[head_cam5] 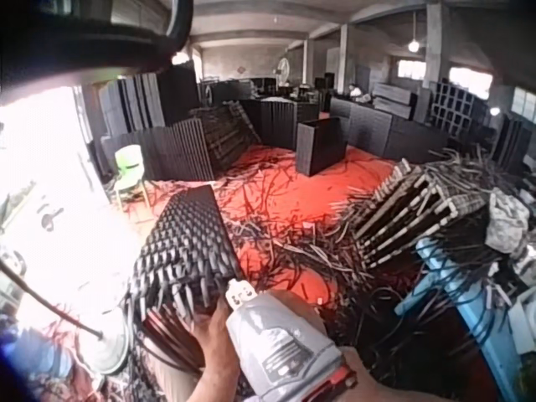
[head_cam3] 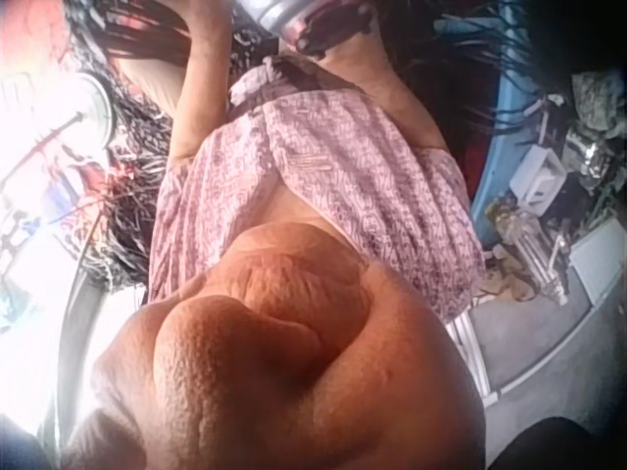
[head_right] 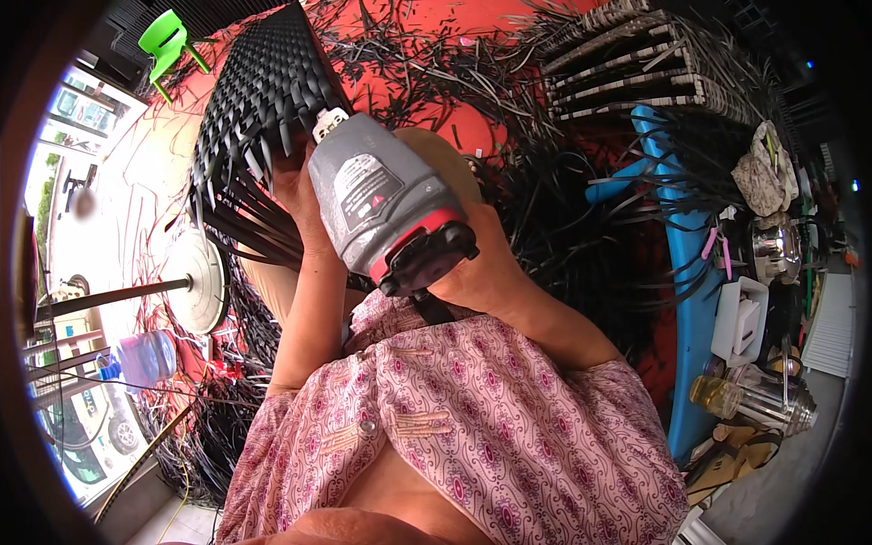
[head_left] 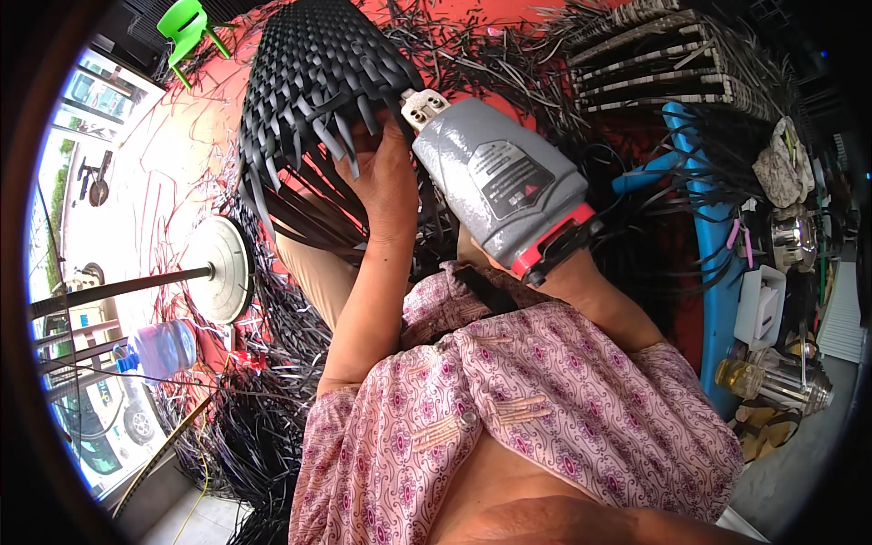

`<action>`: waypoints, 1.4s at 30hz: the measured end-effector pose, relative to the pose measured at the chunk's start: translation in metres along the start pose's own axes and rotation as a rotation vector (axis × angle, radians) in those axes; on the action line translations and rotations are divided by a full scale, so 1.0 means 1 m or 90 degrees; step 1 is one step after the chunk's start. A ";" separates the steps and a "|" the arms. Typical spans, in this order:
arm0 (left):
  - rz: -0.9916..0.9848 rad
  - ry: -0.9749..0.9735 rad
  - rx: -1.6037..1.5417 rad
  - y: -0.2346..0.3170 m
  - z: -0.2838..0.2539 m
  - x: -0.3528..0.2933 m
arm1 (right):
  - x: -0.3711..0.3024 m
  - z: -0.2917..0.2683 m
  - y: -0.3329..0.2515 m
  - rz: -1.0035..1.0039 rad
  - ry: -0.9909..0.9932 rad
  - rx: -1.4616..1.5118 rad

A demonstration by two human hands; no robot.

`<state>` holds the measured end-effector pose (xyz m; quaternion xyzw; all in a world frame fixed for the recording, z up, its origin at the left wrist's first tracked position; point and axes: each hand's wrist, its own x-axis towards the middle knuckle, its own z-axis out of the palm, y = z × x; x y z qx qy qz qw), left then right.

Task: The person repairs a black woven chair by first adjusting the woven strands, then using a power drill to secure the frame, and finally trimming excess strands with scissors.

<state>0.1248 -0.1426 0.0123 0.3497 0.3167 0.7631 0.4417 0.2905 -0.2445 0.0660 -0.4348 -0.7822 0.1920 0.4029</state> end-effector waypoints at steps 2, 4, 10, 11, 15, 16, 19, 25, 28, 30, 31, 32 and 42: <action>-0.015 -0.001 0.043 -0.003 -0.006 0.002 | -0.001 0.001 -0.001 0.048 -0.004 0.045; -0.018 0.001 0.061 -0.004 -0.007 0.003 | -0.003 0.003 -0.002 0.056 -0.004 0.052; 0.012 0.003 0.039 -0.005 -0.006 0.002 | -0.006 0.007 -0.001 0.042 -0.007 0.036; 0.008 0.008 0.035 -0.005 -0.006 0.001 | -0.007 0.008 -0.001 0.040 -0.006 0.035; 0.015 -0.016 0.126 -0.010 -0.012 0.004 | -0.010 0.009 0.001 0.041 -0.010 0.025; 0.009 -0.016 0.102 -0.010 -0.012 0.004 | -0.010 0.010 0.002 0.041 -0.011 0.023; 0.005 -0.017 0.073 -0.012 -0.014 0.004 | -0.012 0.010 0.002 0.039 -0.009 0.030; -0.027 -0.015 -0.002 -0.005 -0.010 0.002 | -0.009 0.011 -0.002 0.031 0.003 0.021; -0.006 0.002 0.043 -0.005 -0.005 0.002 | -0.009 0.016 -0.005 0.014 0.014 0.004; 0.006 -0.006 0.007 -0.003 -0.001 0.001 | -0.009 0.019 -0.006 0.008 0.024 -0.008; 0.014 0.000 0.029 -0.004 -0.002 0.002 | -0.009 0.020 -0.007 0.005 0.029 -0.009; 0.023 0.006 0.051 -0.008 -0.003 0.005 | -0.009 0.020 -0.007 0.003 0.034 -0.009; -0.108 0.015 0.118 0.045 0.008 -0.016 | -0.020 0.006 -0.022 0.214 0.165 0.319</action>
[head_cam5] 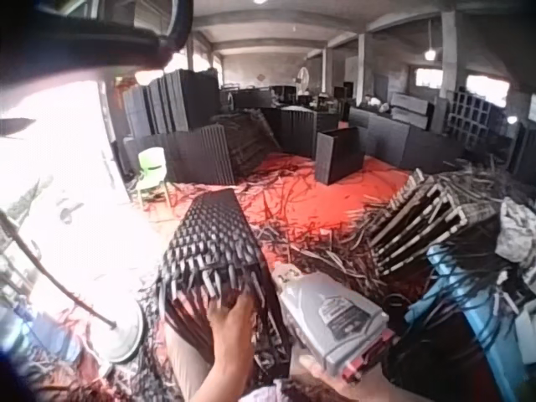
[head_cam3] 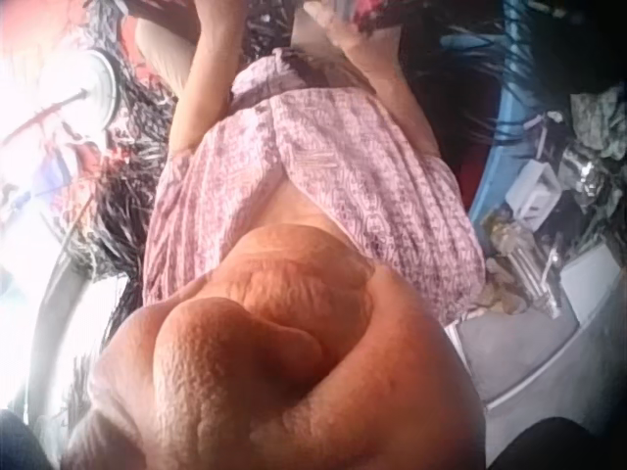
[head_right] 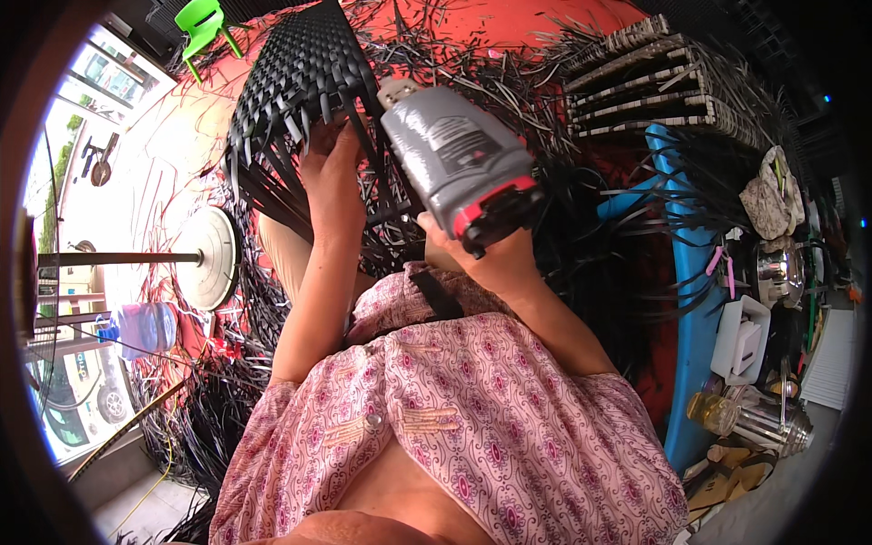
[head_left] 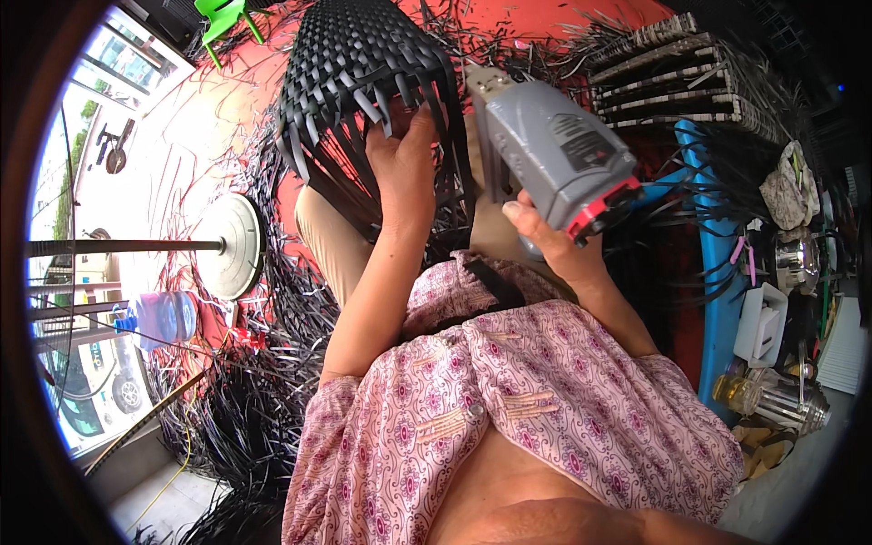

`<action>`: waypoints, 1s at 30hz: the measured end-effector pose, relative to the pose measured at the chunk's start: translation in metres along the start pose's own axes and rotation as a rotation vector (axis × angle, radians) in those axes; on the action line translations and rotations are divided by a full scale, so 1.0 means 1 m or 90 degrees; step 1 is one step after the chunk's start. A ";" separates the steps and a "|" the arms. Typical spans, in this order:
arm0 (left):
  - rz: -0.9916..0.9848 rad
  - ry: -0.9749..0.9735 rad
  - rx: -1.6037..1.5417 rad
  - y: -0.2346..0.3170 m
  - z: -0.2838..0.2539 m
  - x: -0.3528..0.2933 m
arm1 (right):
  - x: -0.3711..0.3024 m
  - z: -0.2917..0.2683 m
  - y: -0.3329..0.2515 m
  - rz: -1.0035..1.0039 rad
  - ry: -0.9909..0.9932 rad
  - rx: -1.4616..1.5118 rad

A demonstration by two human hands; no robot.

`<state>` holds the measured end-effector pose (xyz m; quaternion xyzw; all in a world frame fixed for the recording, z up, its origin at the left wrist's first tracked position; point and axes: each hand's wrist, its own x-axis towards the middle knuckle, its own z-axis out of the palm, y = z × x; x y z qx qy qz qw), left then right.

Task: The person repairs a black woven chair by first adjusting the woven strands, then using a power drill to secure the frame, and finally trimming excess strands with scissors.

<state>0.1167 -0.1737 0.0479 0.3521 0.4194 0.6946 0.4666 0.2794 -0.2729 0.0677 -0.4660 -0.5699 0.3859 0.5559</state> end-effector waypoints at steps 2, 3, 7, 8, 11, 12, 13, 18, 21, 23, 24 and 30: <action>-0.042 -0.019 0.147 0.019 -0.010 -0.010 | 0.002 -0.010 0.000 -0.027 0.003 -0.044; -0.073 -0.023 0.164 0.026 -0.015 -0.012 | 0.003 -0.012 0.003 -0.060 0.016 -0.064; -0.009 -0.123 0.194 0.036 -0.024 -0.007 | 0.007 -0.020 0.003 -0.041 0.069 -0.021; -0.016 -0.111 0.176 0.038 -0.018 -0.008 | 0.005 -0.023 0.005 -0.034 0.071 -0.004; -0.036 -0.083 0.168 0.046 -0.003 -0.003 | 0.006 -0.021 0.001 -0.006 0.088 0.064; -0.049 -0.056 0.151 0.049 0.003 -0.002 | 0.004 -0.024 0.006 -0.008 0.090 0.062; -0.061 -0.029 0.133 0.052 0.008 -0.002 | 0.003 -0.026 0.006 -0.007 0.082 0.063; -0.147 0.007 0.095 0.069 0.019 -0.002 | -0.003 -0.029 0.019 -0.041 0.067 0.144; -0.274 0.001 -0.059 0.065 0.012 -0.003 | -0.003 -0.035 0.020 -0.041 0.056 0.134; -0.329 -0.011 -0.145 0.067 0.017 -0.013 | -0.008 -0.042 0.022 -0.001 0.053 0.086; -0.343 -0.040 -0.137 0.064 0.022 -0.013 | -0.012 -0.048 0.022 0.044 0.045 0.066; -0.121 0.008 0.087 0.052 0.016 -0.024 | -0.007 -0.049 0.007 -0.105 0.098 0.100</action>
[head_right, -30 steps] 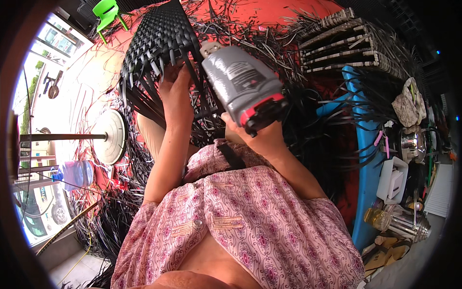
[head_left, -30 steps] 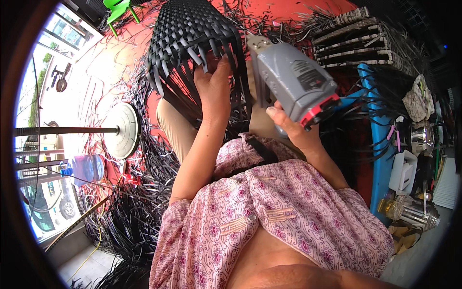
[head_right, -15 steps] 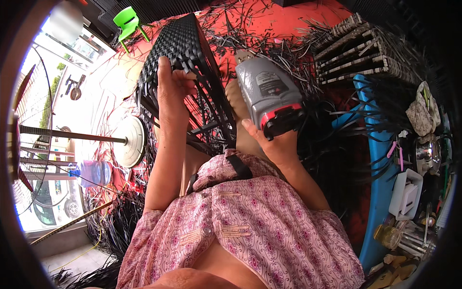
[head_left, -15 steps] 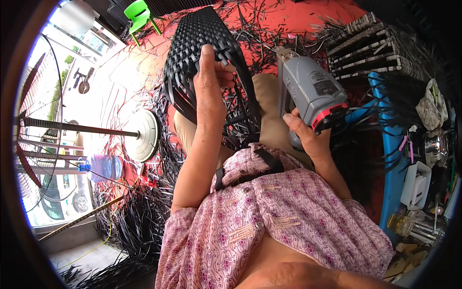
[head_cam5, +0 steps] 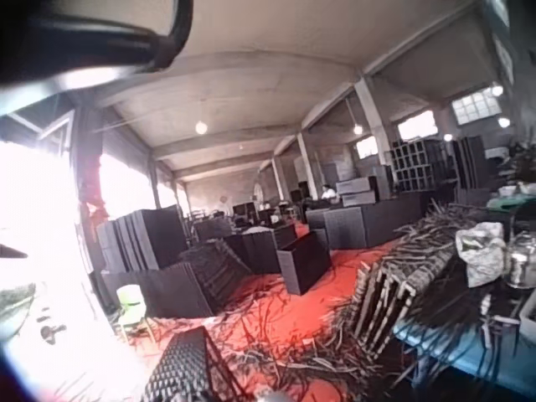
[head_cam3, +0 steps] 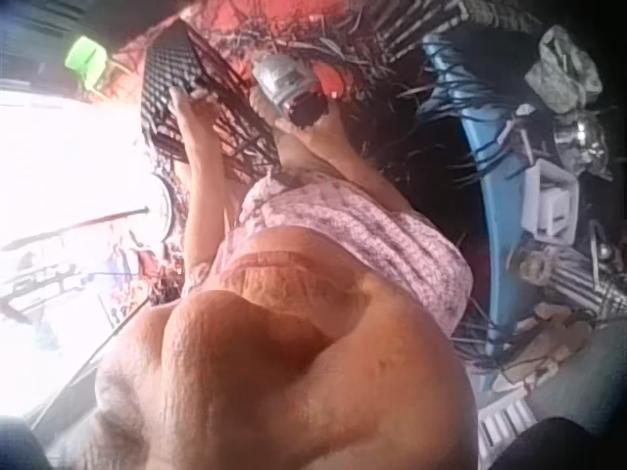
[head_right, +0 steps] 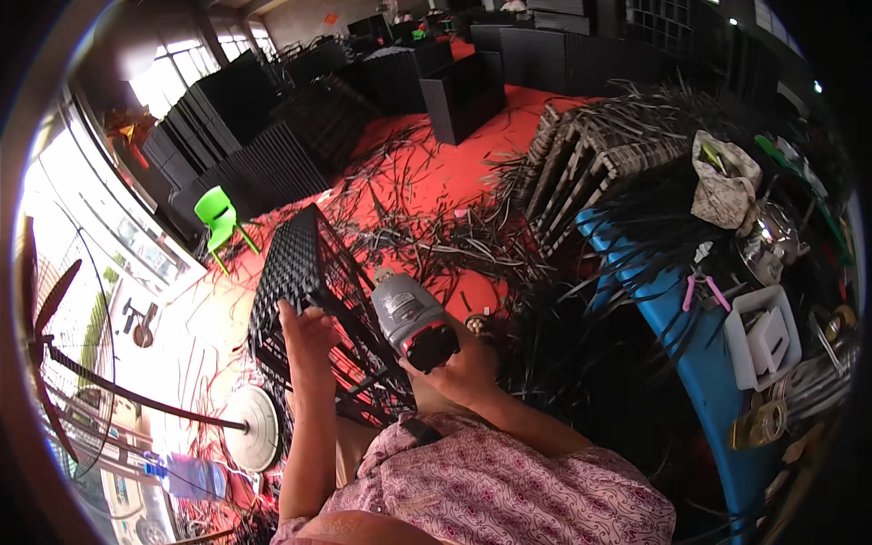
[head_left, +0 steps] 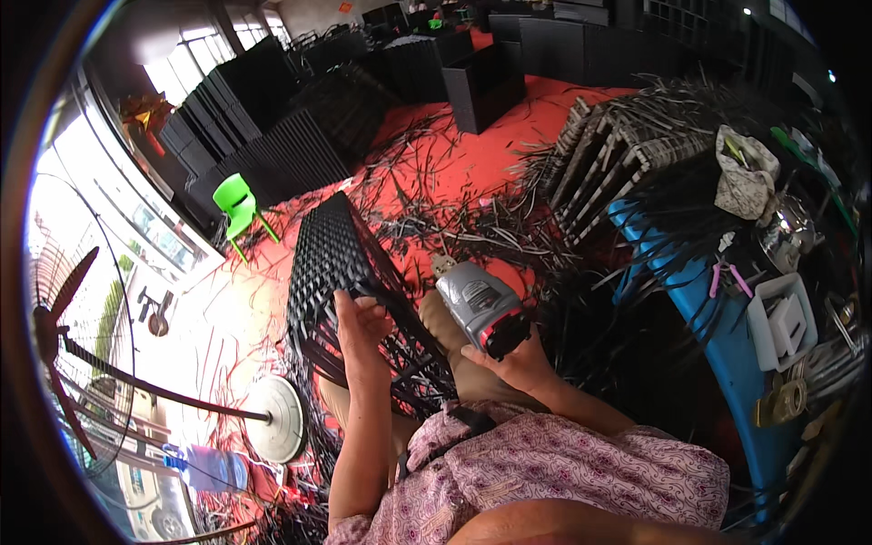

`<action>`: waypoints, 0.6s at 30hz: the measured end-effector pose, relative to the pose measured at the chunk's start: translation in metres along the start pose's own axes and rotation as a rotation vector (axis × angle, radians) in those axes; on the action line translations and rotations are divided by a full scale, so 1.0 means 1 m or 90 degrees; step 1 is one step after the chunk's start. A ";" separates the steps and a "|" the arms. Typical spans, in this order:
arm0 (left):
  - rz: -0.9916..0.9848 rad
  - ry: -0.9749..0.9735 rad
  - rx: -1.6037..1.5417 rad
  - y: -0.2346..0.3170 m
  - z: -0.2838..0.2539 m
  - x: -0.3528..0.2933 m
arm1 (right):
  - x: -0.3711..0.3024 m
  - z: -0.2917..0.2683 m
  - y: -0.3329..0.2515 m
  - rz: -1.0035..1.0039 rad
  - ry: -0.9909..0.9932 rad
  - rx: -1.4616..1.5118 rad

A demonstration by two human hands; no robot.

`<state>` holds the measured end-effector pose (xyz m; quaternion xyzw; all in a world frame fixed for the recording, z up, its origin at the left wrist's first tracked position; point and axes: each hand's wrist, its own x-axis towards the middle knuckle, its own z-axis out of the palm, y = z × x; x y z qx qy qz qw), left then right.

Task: The person repairs a black woven chair by first adjusting the woven strands, then using a power drill to secure the frame, and finally trimming excess strands with scissors.

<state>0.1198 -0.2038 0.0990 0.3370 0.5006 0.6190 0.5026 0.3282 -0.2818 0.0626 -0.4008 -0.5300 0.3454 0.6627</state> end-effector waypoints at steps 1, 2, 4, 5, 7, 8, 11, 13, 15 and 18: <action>0.021 0.017 0.048 0.002 0.008 -0.001 | 0.002 -0.004 -0.001 0.030 -0.010 0.071; 0.003 0.009 0.045 0.010 0.020 0.002 | 0.006 -0.013 -0.001 0.010 -0.009 0.039; -0.005 -0.006 0.041 0.016 0.025 0.004 | 0.000 -0.029 0.010 0.017 -0.035 -0.029; 0.001 -0.005 0.028 0.020 0.029 0.006 | -0.001 -0.031 0.008 0.011 -0.013 -0.024; -0.066 0.014 0.012 0.024 0.020 0.015 | -0.006 -0.031 0.000 0.008 0.020 -0.011; -0.071 -0.002 -0.005 0.023 0.016 0.023 | -0.005 -0.030 -0.004 -0.015 0.055 -0.013; -0.061 0.000 0.003 0.018 0.007 0.021 | -0.008 -0.025 -0.007 0.005 0.114 0.088; -0.085 0.015 0.039 0.018 0.014 0.015 | -0.015 -0.039 0.001 0.145 0.062 0.082; -0.097 0.006 0.085 0.022 0.022 0.009 | -0.018 -0.044 0.011 0.114 0.059 0.064; -0.089 0.025 0.109 0.022 0.022 0.011 | -0.017 -0.042 0.014 0.105 0.036 0.042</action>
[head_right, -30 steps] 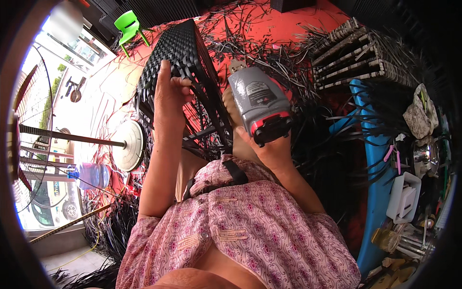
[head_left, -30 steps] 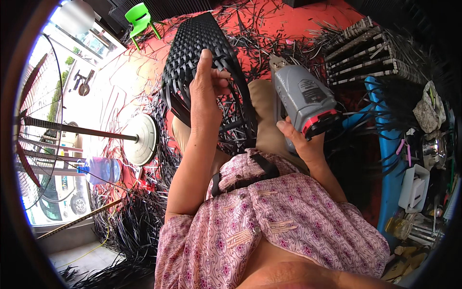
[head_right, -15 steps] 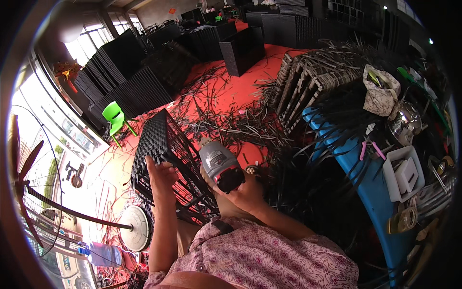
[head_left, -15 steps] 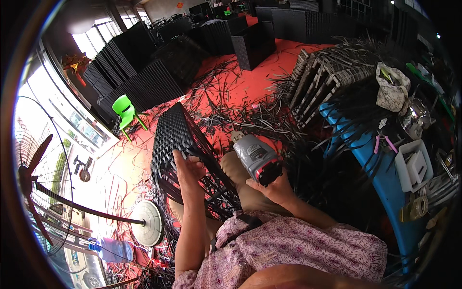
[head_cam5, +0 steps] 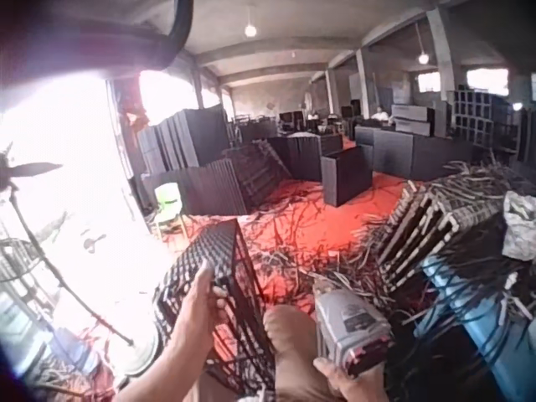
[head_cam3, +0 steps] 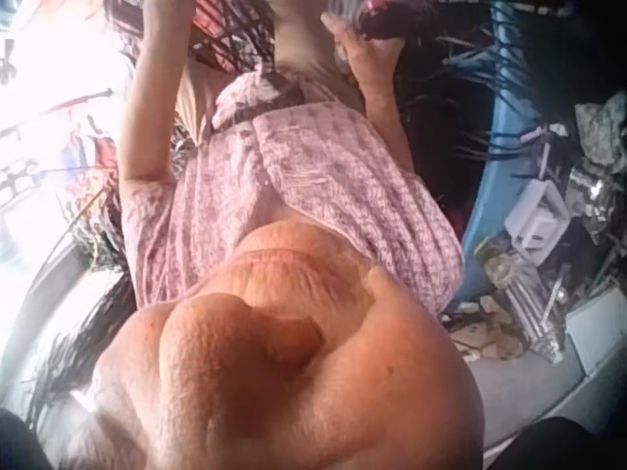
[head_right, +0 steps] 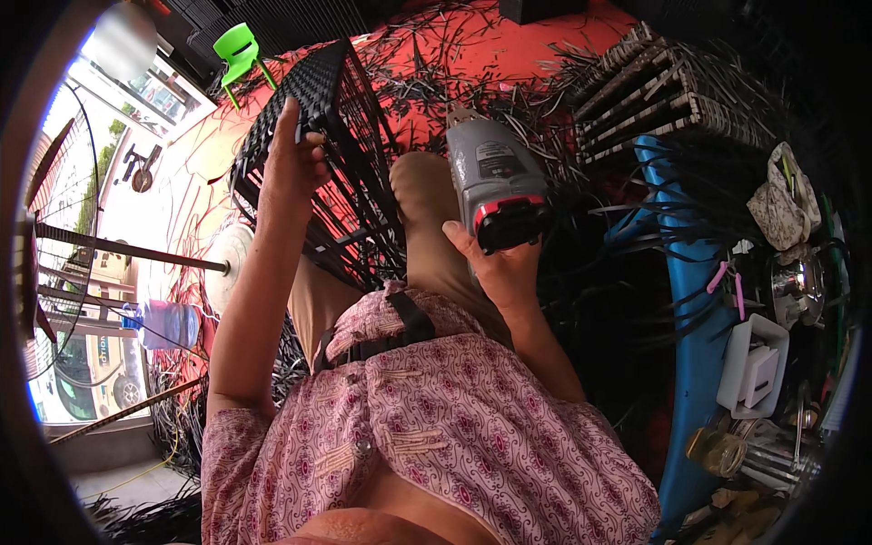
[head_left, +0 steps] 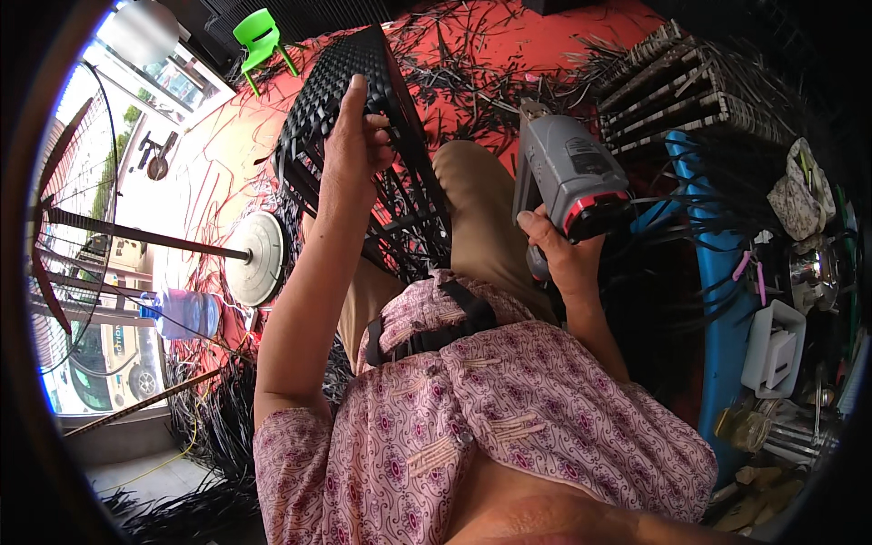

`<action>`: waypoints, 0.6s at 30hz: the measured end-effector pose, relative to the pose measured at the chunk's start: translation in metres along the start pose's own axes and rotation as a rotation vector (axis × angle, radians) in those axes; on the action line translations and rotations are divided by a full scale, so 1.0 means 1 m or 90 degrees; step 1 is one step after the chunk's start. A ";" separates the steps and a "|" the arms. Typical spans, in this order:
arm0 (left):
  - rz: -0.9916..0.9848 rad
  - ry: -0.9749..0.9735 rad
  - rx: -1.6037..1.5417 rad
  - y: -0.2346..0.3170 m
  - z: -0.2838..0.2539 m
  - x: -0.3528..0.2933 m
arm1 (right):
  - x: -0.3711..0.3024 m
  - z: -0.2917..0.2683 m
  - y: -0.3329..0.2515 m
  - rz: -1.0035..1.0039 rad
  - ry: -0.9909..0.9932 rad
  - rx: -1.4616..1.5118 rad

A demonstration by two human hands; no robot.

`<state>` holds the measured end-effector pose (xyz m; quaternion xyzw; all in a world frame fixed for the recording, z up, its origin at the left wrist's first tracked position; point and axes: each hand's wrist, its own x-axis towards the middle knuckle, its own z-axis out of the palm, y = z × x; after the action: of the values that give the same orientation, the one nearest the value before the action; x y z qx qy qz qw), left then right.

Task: The person repairs a black woven chair by first adjusting the woven strands, then using a power drill to secure the frame, and finally trimming excess strands with scissors.

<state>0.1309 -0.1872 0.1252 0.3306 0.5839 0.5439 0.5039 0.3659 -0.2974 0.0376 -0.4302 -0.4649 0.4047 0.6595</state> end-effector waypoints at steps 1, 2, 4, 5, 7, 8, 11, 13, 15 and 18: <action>0.014 -0.004 0.016 -0.003 -0.001 0.003 | 0.001 -0.001 0.004 0.005 -0.007 -0.019; 0.027 -0.009 0.032 -0.005 -0.002 0.008 | 0.001 -0.002 0.007 0.001 -0.010 -0.026; 0.029 0.002 0.050 -0.002 -0.001 0.013 | 0.003 -0.001 0.011 -0.019 -0.010 -0.023; 0.021 -0.004 0.012 -0.004 -0.003 0.013 | 0.003 0.000 0.011 -0.021 -0.009 -0.020; 0.010 -0.018 -0.061 -0.007 -0.006 0.014 | 0.005 0.002 0.009 -0.018 -0.009 -0.015; 0.000 -0.024 -0.065 -0.005 -0.006 0.013 | 0.006 0.003 0.007 -0.011 -0.010 -0.014; -0.036 -0.037 -0.083 -0.004 -0.009 0.010 | 0.006 0.003 0.006 0.006 -0.023 -0.027; -0.050 -0.060 -0.128 -0.006 -0.012 0.009 | 0.006 0.003 0.010 0.006 -0.029 -0.042; -0.073 -0.080 -0.171 -0.009 -0.015 0.017 | 0.005 0.003 0.011 0.020 -0.036 -0.043; -0.083 -0.077 -0.189 -0.008 -0.014 0.019 | 0.004 0.003 0.010 0.046 -0.048 -0.039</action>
<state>0.1139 -0.1754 0.1118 0.2463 0.4862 0.5695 0.6153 0.3630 -0.2902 0.0295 -0.4511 -0.4859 0.4295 0.6131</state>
